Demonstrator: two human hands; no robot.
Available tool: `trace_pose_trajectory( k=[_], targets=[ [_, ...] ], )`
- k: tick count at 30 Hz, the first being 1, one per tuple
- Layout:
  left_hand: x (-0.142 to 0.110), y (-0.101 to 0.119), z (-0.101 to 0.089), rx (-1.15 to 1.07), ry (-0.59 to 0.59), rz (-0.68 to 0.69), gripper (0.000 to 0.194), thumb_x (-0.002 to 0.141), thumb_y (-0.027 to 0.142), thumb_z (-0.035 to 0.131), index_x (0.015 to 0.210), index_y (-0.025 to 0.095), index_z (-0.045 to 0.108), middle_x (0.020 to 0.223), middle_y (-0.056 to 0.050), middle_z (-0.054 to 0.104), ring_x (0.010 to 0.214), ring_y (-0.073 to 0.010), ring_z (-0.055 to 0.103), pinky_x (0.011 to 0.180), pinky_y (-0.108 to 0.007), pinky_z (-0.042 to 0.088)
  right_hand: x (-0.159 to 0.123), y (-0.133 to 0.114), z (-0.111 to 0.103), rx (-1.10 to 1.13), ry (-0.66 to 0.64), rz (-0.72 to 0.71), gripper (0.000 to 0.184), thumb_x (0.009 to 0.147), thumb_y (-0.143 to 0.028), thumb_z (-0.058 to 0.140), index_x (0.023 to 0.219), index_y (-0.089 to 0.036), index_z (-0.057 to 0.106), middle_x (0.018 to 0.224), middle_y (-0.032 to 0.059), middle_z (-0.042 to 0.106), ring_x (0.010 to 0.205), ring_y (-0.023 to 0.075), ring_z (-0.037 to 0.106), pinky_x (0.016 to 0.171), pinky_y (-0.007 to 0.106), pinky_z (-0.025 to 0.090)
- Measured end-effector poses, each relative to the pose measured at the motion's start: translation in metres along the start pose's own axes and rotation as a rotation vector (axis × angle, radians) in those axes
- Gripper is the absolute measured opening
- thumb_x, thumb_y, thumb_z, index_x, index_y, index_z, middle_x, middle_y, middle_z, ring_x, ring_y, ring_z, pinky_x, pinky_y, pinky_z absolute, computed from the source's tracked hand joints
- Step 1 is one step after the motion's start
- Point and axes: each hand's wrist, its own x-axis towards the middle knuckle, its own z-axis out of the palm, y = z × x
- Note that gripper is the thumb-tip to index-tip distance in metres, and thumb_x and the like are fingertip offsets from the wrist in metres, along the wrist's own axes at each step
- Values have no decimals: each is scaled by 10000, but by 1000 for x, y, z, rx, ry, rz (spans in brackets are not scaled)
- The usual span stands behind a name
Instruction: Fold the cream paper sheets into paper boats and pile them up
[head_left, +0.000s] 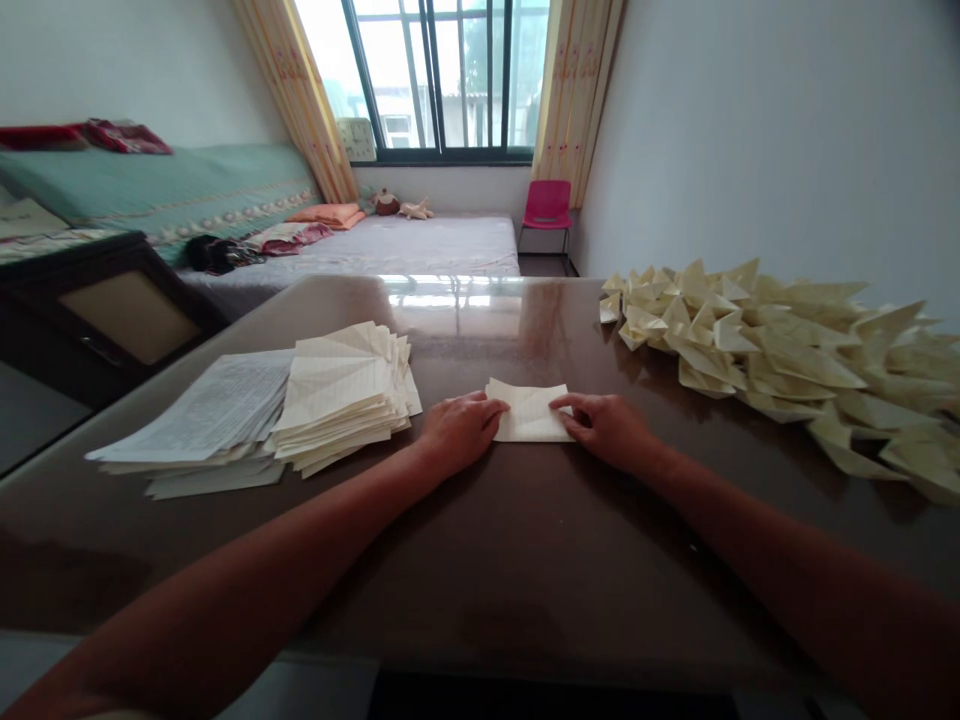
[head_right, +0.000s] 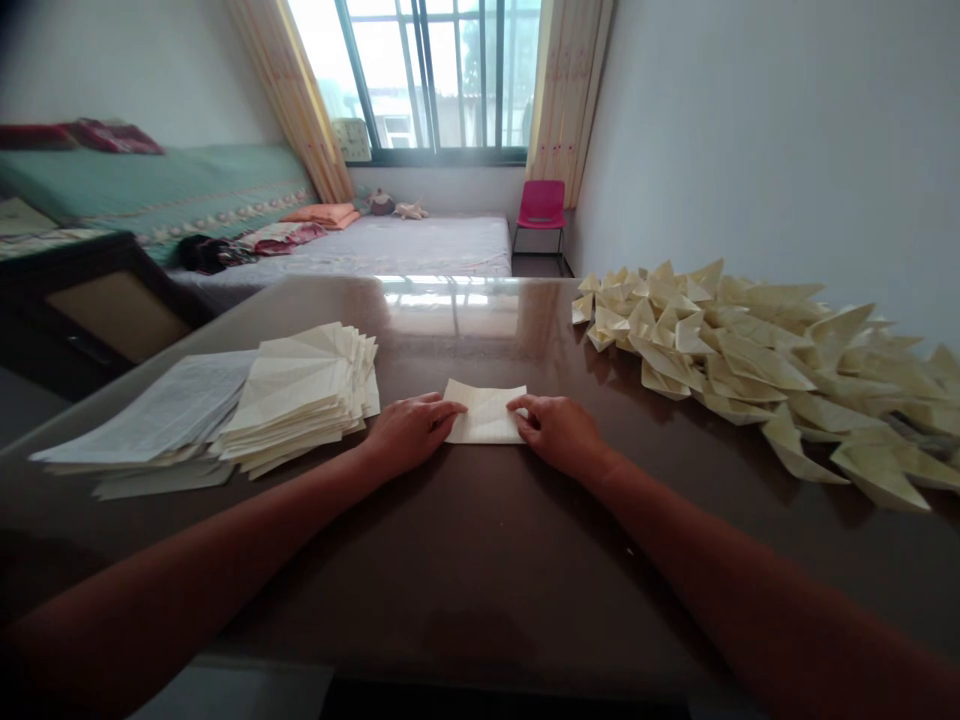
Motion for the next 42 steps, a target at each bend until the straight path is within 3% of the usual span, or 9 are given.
trace_pose_trajectory(
  k=[11,16,20,27,30,32,35,38,42],
  targets=[
    [-3,3,-2,220,-24,39,320,924,268,410,1167,321,611,972,-37,654,918,-207,618,709,-285,489,-2,-6,1,-171,10,-65,317,883,-316,458,1140,-294,642,1026,24,727,799,200,667,621,260,408],
    [-7,8,-2,228,131,342,301,955,256,403,1158,240,624,1395,-68,479,1341,-252,351,1052,-414,386,-2,-10,-1,-249,-23,-76,322,883,-302,454,1168,-285,604,1048,40,717,804,211,670,608,262,395],
    [-14,16,-4,122,162,481,344,957,194,355,1199,198,601,1516,-49,331,1438,-227,172,1164,-432,248,-2,-10,0,-252,-19,-69,310,885,-299,450,1159,-283,593,1030,35,718,808,210,665,603,259,384],
    [-17,14,8,-22,-104,452,506,964,440,353,1419,220,385,1494,-75,370,1413,-231,260,1148,-417,267,-2,-13,-5,-318,-32,-73,276,902,-281,451,1128,-285,608,957,44,718,779,205,648,615,275,402],
    [-17,12,10,-30,-153,452,519,968,452,333,1445,247,334,1531,-70,295,1433,-242,199,1159,-436,221,-6,-23,-9,-388,27,-186,255,923,-270,447,1064,-233,657,1039,108,683,951,271,609,749,357,452],
    [-17,13,10,-30,-149,462,516,966,447,340,1444,252,328,1533,-77,290,1433,-240,197,1162,-436,203,-11,-30,-7,-330,54,-317,310,935,-318,453,1170,-214,625,1211,137,617,1139,307,522,895,432,440],
    [-17,14,10,-13,-148,473,520,967,435,341,1444,232,311,1526,-95,302,1426,-223,225,1167,-420,178,-20,-35,4,-149,-63,-505,615,933,-496,422,1450,-171,347,1465,127,404,1354,274,339,1072,438,351],
    [-19,13,10,27,-185,460,580,968,461,306,1464,165,254,1539,-132,252,1440,-224,171,1168,-397,159,-27,-32,16,-95,-140,-506,834,896,-626,382,1507,-103,163,1533,161,257,1425,273,202,1133,438,275],
    [-24,6,7,99,-227,400,668,959,516,271,1479,102,201,1552,-162,180,1448,-241,110,1163,-366,154,-32,-26,18,-142,-165,-447,900,870,-690,343,1492,-54,207,1522,208,241,1425,296,190,1148,442,238]
  ],
)
